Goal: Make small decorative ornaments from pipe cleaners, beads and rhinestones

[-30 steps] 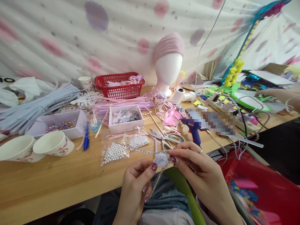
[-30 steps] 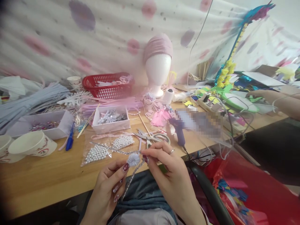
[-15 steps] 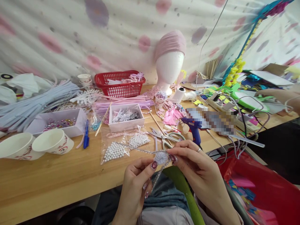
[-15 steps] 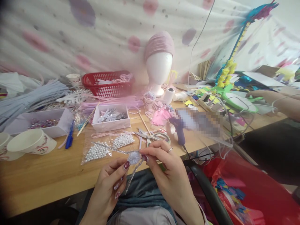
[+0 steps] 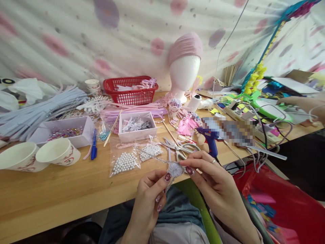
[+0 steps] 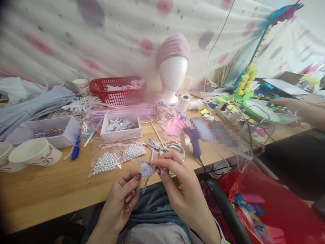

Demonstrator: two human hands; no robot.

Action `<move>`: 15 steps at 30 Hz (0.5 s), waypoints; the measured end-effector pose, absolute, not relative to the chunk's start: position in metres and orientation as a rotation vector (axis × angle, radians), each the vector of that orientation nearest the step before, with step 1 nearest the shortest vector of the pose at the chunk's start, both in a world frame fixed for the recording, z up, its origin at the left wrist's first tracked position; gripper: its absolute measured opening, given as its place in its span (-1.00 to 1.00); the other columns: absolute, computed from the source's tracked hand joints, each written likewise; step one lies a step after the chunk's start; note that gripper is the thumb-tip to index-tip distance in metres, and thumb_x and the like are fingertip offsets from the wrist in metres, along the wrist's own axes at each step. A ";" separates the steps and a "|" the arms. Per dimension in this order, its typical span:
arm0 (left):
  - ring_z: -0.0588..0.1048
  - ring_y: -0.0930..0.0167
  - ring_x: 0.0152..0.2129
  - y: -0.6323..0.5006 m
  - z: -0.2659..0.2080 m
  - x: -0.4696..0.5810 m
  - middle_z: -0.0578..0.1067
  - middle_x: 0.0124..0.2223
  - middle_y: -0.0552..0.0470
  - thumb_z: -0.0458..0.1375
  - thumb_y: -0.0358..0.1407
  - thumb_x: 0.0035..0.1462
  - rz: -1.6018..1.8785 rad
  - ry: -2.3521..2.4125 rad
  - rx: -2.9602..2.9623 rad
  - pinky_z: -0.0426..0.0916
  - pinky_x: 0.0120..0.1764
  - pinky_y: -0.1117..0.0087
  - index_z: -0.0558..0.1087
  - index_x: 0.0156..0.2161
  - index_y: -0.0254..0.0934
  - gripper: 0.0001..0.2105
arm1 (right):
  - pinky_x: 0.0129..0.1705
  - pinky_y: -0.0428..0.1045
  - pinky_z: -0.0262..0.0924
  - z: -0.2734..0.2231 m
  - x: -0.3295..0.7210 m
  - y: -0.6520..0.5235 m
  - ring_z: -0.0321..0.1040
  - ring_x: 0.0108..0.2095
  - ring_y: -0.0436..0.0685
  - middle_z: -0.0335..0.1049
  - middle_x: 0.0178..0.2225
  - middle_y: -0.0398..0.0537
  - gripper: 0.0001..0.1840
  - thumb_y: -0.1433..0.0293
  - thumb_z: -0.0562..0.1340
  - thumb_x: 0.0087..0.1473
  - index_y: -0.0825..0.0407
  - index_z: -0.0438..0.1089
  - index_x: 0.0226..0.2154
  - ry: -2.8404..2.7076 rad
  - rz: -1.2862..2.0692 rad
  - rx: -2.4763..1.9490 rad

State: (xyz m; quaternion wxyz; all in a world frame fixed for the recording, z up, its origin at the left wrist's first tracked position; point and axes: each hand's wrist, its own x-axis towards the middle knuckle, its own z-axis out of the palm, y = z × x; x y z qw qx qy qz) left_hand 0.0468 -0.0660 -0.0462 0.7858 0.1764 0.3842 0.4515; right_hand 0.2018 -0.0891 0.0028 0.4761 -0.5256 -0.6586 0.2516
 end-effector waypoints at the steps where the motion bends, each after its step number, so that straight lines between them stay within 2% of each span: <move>1: 0.00 0.71 -0.80 -0.066 -0.047 0.047 0.17 -0.70 0.29 0.51 -0.20 -0.28 0.972 0.828 0.382 -0.06 -0.78 0.70 0.58 -0.44 -0.37 -0.68 | -0.19 -0.12 0.33 0.003 0.203 -0.089 0.36 -0.10 0.09 0.37 -0.17 -0.06 -0.69 0.50 0.16 0.25 -0.17 0.51 -0.10 -1.603 0.631 -1.284; 6: -0.01 0.71 -0.80 -0.064 -0.046 0.045 0.14 -0.71 0.31 0.51 -0.21 -0.26 0.952 0.790 0.377 -0.06 -0.78 0.70 0.56 -0.44 -0.35 -0.69 | 0.00 0.01 0.33 -0.001 0.214 -0.086 0.30 0.08 0.21 0.37 -0.01 0.00 -0.72 0.32 0.25 0.23 -0.19 0.45 0.00 -1.571 0.721 -1.190; 8: -0.02 0.71 -0.81 -0.064 -0.043 0.046 0.15 -0.72 0.31 0.52 -0.22 -0.29 0.928 0.763 0.368 -0.08 -0.79 0.69 0.55 -0.45 -0.35 -0.68 | 0.14 0.12 0.26 -0.004 0.221 -0.081 0.23 0.18 0.28 0.37 0.08 0.00 -0.59 0.19 0.33 0.15 -0.21 0.42 0.06 -1.609 0.821 -1.089; 11: -0.04 0.72 -0.81 -0.062 -0.038 0.047 0.19 -0.72 0.29 0.55 -0.22 -0.38 0.867 0.693 0.343 -0.10 -0.80 0.69 0.54 -0.48 -0.35 -0.64 | 0.30 0.28 0.02 -0.010 0.229 -0.068 0.15 0.26 0.36 0.39 0.13 0.00 -0.37 -0.03 0.37 -0.03 -0.21 0.43 0.09 -1.667 0.946 -0.985; 13: -0.06 0.73 -0.81 -0.062 -0.036 0.049 0.20 -0.72 0.28 0.56 -0.22 -0.41 0.828 0.625 0.318 -0.12 -0.81 0.68 0.54 -0.50 -0.35 -0.63 | 0.33 0.31 -0.05 -0.016 0.231 -0.060 0.12 0.28 0.36 0.42 0.12 -0.01 -0.26 -0.11 0.40 -0.15 -0.22 0.44 0.08 -1.680 0.989 -0.931; 15: -0.07 0.72 -0.81 -0.061 -0.037 0.051 0.21 -0.72 0.26 0.56 -0.23 -0.39 0.796 0.551 0.296 -0.13 -0.80 0.68 0.54 -0.48 -0.35 -0.64 | 0.33 0.32 -0.07 -0.021 0.230 -0.054 0.10 0.29 0.35 0.47 0.08 -0.03 -0.25 -0.11 0.42 -0.20 -0.24 0.46 0.06 -1.673 1.028 -0.868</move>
